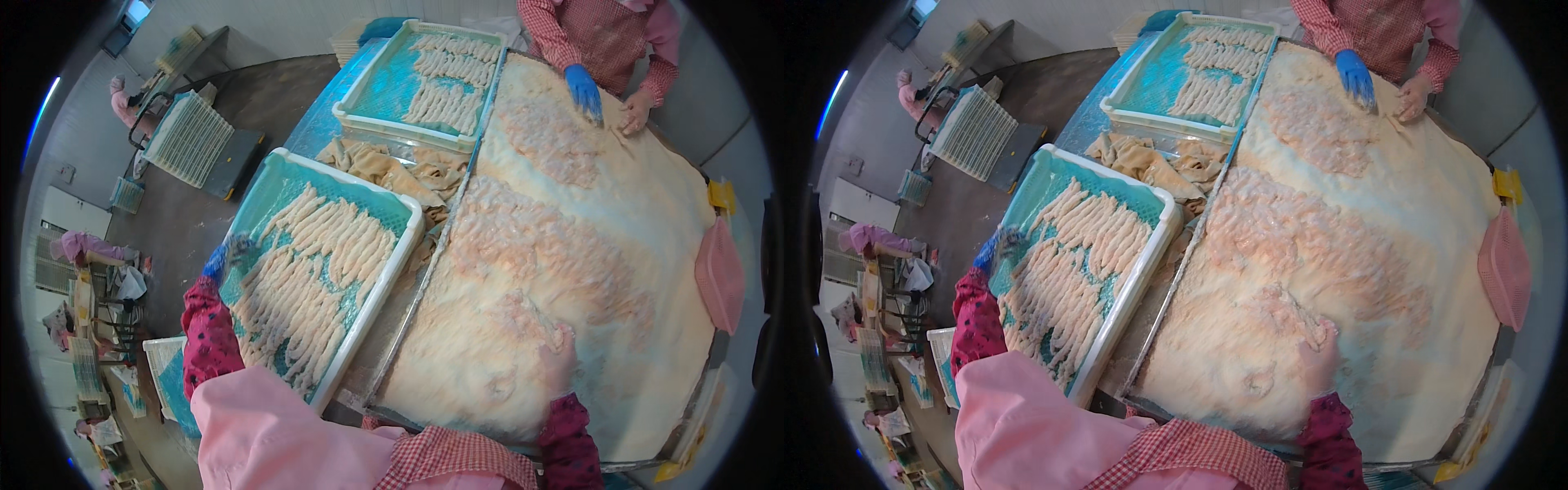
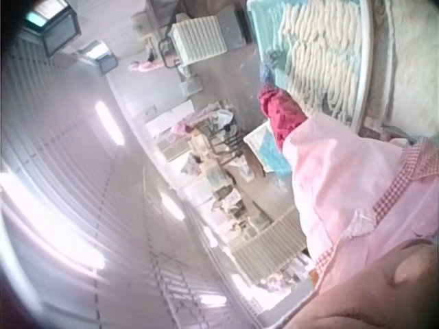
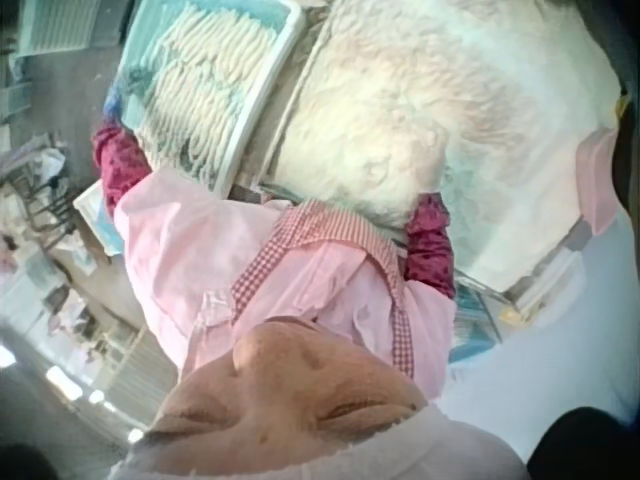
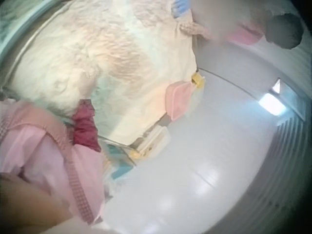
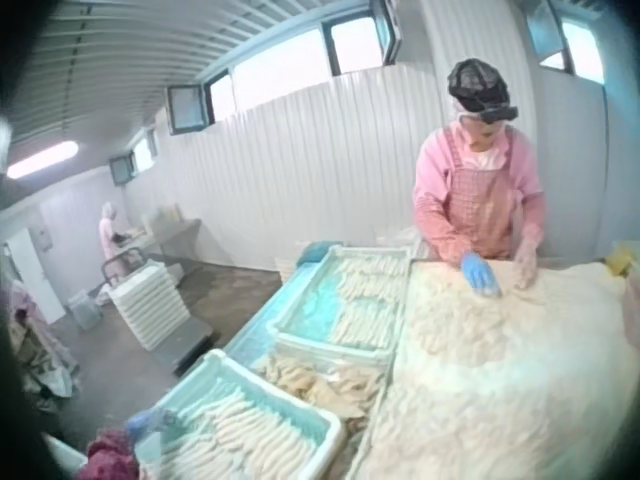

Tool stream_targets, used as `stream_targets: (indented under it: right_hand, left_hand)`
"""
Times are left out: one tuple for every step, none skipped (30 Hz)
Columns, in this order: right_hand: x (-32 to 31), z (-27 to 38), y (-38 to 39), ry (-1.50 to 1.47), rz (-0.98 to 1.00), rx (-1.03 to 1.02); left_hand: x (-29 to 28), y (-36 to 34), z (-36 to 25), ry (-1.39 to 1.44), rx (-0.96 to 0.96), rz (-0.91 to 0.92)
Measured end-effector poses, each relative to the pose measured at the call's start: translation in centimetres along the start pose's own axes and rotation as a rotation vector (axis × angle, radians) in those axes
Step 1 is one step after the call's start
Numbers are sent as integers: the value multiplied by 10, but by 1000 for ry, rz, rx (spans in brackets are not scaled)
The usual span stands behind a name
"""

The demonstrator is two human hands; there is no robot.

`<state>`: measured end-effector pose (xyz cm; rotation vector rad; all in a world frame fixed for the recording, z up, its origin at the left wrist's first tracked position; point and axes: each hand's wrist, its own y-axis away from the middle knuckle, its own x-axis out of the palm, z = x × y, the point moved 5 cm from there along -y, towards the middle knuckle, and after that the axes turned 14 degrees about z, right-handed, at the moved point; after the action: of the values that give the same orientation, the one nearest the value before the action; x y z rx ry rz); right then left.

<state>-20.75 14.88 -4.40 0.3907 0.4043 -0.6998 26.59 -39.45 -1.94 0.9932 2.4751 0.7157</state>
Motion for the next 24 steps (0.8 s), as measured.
stream_targets:
  right_hand:
    - [1,-3,-1,-82,9,21]
    - [1,-6,-3,-162,14,41]
    - [1,-8,-4,-214,48,28]
    - [-3,-11,-5,-262,78,16]
    - [-7,-14,-6,-313,105,5]
    - [-18,-26,-10,-332,74,4]
    - [-30,-41,-12,-336,45,13]
    - [-44,-56,-12,-344,10,24]
    - [-58,-54,-9,-399,7,20]
    - [-71,-45,-8,-459,-10,12]
    - [-83,-40,-5,-190,-136,-3]
    - [-87,-11,1,80,-218,-282]
    - [-96,4,15,240,-134,-349]
    - [-90,-14,19,9,200,-107]
    - [-96,-12,31,87,361,-52]
    - [-100,-8,42,156,527,-2]
    - [-100,-11,53,220,700,47]
    - [-111,-38,56,-23,531,128]
    - [-121,-60,52,-2,310,145]
    - [-124,-83,50,17,91,166]
    - [-126,-88,52,29,-126,176]
    - [-100,-63,47,96,-55,236]
    - [-72,-33,45,193,-12,137]
    - [-45,-3,44,291,20,36]
  left_hand:
    - [-5,16,16,-7,-16,45]
    - [-6,31,26,-14,-26,93]
    - [-5,46,35,-13,-7,75]
    - [-7,55,45,-38,32,69]
    - [-9,65,53,-68,71,66]
    - [7,72,44,-89,139,88]
    - [-1,78,55,-249,202,4]
    - [-6,86,62,-519,253,-121]
    - [3,87,74,-764,272,-265]
    - [18,85,73,-787,301,-313]
    - [13,86,91,-439,460,-201]
    - [12,81,102,-80,588,-87]
    - [101,77,50,-142,544,-138]
    - [142,87,26,-260,508,-97]
    - [175,96,12,-380,462,-62]
    - [220,105,-2,-386,502,28]
    - [269,116,-17,-394,538,112]
    - [322,133,-40,-400,516,272]
    - [366,129,-44,-748,814,515]
    - [420,134,-61,-893,755,690]
    - [460,133,-57,-853,893,752]
    - [482,129,-47,-919,979,769]
    - [501,125,-39,-978,1067,787]
    - [514,116,-34,-943,1080,749]
